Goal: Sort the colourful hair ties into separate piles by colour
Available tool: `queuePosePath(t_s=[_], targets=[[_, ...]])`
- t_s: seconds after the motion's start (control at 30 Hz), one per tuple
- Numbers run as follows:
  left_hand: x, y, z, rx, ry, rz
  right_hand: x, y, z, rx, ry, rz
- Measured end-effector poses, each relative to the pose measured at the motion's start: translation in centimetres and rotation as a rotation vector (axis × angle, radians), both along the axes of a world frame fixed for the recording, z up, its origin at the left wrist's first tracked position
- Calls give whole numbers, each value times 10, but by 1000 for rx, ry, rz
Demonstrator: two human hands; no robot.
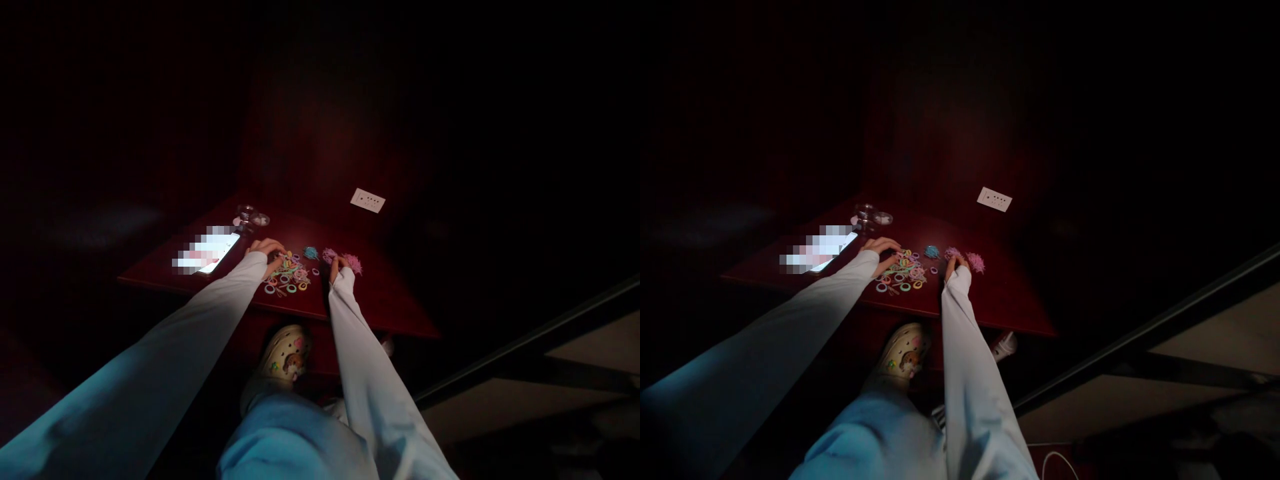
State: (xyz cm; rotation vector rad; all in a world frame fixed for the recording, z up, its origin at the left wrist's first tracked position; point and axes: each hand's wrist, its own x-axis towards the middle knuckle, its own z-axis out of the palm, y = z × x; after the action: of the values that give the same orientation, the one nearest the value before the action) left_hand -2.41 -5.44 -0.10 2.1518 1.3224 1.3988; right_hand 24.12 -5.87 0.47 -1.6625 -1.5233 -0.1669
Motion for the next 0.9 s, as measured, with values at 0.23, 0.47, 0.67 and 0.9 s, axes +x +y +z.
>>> queuePosePath(t_s=[0.23, 0.47, 0.67, 0.9], targets=[[-5, 17, -11, -82, 39, 128, -28, -36, 8, -284, -79, -14], [-6, 29, -16, -108, 98, 137, -35, -46, 14, -283, -93, 126], [1, 18, -15, -59, 128, 137, -33, -43, 15, -327, 7, 154], [0, 4, 8, -234, 231, 208, -28, -36, 10, -345, 130, 191]])
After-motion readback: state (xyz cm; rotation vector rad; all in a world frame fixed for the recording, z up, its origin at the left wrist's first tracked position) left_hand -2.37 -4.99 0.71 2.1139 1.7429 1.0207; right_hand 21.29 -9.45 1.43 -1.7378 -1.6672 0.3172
